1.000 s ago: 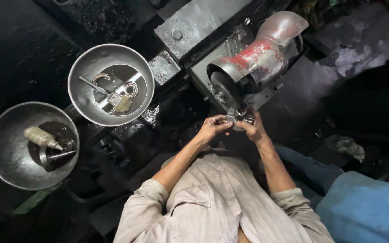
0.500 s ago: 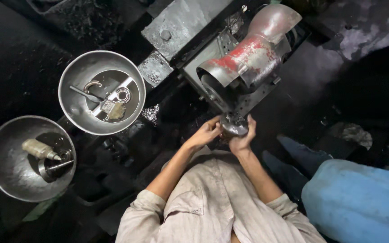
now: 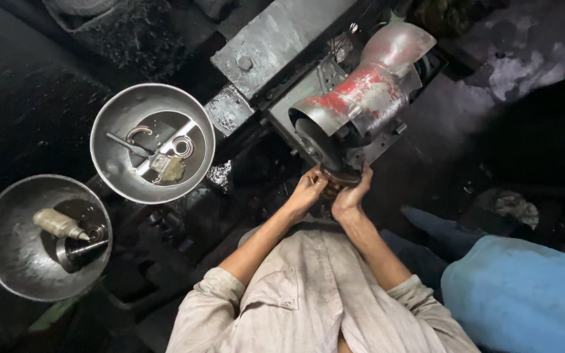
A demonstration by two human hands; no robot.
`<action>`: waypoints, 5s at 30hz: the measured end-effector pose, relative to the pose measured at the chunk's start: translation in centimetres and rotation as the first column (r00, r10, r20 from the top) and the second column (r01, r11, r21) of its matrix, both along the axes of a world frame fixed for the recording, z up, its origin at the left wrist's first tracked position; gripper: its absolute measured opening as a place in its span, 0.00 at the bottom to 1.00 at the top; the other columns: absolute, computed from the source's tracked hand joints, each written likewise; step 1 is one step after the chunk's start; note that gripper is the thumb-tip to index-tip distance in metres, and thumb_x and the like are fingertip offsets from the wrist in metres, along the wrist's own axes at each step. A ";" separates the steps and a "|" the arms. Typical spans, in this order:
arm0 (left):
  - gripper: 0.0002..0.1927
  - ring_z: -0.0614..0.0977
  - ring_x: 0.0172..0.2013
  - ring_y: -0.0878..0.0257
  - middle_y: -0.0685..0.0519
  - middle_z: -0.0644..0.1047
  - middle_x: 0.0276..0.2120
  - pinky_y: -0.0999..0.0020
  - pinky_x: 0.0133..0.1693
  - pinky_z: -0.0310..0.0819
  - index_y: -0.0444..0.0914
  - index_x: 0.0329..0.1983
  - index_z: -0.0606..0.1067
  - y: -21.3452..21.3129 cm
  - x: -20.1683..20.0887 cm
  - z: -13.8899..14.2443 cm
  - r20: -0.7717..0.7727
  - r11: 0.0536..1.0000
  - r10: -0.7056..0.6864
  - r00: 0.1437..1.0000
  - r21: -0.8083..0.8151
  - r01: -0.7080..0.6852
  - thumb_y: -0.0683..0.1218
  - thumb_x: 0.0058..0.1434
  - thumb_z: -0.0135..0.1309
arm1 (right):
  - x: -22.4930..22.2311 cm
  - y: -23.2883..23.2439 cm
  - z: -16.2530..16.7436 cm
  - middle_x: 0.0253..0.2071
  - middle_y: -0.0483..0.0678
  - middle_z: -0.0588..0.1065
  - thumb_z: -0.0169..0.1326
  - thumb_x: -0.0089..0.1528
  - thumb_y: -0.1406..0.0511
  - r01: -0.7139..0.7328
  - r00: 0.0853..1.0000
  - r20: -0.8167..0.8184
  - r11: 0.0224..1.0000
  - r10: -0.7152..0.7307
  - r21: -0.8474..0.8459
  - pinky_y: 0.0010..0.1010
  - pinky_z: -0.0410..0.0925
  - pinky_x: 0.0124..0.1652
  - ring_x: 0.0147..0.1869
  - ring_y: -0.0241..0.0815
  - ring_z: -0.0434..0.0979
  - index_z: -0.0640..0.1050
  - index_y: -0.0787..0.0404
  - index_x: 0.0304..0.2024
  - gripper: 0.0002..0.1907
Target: The person holds a cylindrical metal part against a bench grinder wheel, rotating it to grind the surface. They periodically dip the part into a bowl of liquid and continue grinding. The part is handled one at a time and repeatedly inspected during the process.
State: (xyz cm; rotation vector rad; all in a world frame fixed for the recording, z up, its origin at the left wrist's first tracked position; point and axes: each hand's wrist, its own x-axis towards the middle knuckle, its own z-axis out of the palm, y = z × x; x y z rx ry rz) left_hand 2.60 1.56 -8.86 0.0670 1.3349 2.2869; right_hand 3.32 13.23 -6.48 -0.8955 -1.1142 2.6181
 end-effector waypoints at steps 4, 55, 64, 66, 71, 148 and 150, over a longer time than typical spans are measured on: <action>0.10 0.76 0.38 0.72 0.58 0.77 0.38 0.74 0.41 0.72 0.38 0.50 0.73 0.0 0.1 0.1 0.073 1.000 0.020 0.997 -0.025 -0.019 0.46 0.72 0.44 | -0.1 -0.2 -0.2 0.46 0.43 0.80 0.41 0.63 0.41 0.019 0.999 0.031 0.999 -0.018 -0.036 0.36 0.69 0.53 0.50 0.42 0.79 0.79 0.55 0.48 0.31; 0.19 0.65 0.31 0.72 0.61 0.66 0.30 0.74 0.32 0.60 0.34 0.49 0.71 0.3 1.8 0.0 -0.274 0.983 0.007 0.962 -0.175 -0.057 0.55 0.72 0.48 | 1.8 1.3 0.2 0.42 0.48 0.79 0.39 0.64 0.39 -0.037 0.999 -0.003 0.999 0.037 0.033 0.39 0.70 0.49 0.46 0.47 0.79 0.78 0.59 0.46 0.34; 0.36 0.72 0.40 0.73 0.58 0.75 0.41 0.75 0.42 0.71 0.32 0.58 0.71 0.9 3.4 1.0 -0.288 0.998 0.052 0.956 0.038 -0.043 0.68 0.66 0.53 | 2.9 3.9 -0.3 0.43 0.49 0.80 0.40 0.65 0.37 -0.114 0.991 -0.070 0.992 0.118 0.062 0.38 0.71 0.51 0.47 0.47 0.79 0.79 0.63 0.45 0.37; 0.37 0.72 0.38 0.73 0.58 0.75 0.39 0.75 0.40 0.70 0.32 0.59 0.72 1.0 3.3 0.1 -0.277 0.999 0.049 0.960 0.004 -0.050 0.68 0.65 0.52 | 2.8 3.8 -0.2 0.41 0.49 0.80 0.40 0.65 0.37 -0.149 0.989 -0.012 0.989 0.149 0.026 0.39 0.71 0.47 0.44 0.47 0.79 0.79 0.61 0.44 0.37; 0.36 0.73 0.35 0.71 0.57 0.75 0.35 0.74 0.39 0.71 0.32 0.56 0.73 0.7 3.3 -1.3 -0.196 0.986 0.053 0.979 -0.143 -0.082 0.68 0.68 0.53 | 2.6 2.9 0.1 0.41 0.46 0.79 0.39 0.64 0.37 -0.130 0.991 0.038 0.991 0.129 0.042 0.37 0.71 0.40 0.42 0.45 0.78 0.78 0.55 0.47 0.34; 0.43 0.77 0.52 0.67 0.51 0.78 0.52 0.69 0.55 0.73 0.30 0.65 0.69 -0.5 2.3 -2.7 -0.293 0.991 -0.025 0.956 -0.132 -0.015 0.69 0.63 0.56 | 3.3 4.0 -2.4 0.45 0.50 0.80 0.37 0.66 0.35 -0.224 0.974 -0.054 0.973 0.222 -0.051 0.43 0.72 0.47 0.46 0.49 0.80 0.77 0.61 0.50 0.39; 0.44 0.76 0.53 0.67 0.51 0.78 0.53 0.69 0.55 0.73 0.30 0.66 0.68 -0.8 2.4 -3.2 -0.279 0.995 -0.008 0.960 -0.094 -0.019 0.70 0.62 0.57 | 3.2 3.6 -2.4 0.47 0.50 0.79 0.37 0.64 0.37 -0.204 0.979 -0.030 0.978 0.203 -0.034 0.44 0.73 0.52 0.50 0.49 0.81 0.77 0.61 0.51 0.38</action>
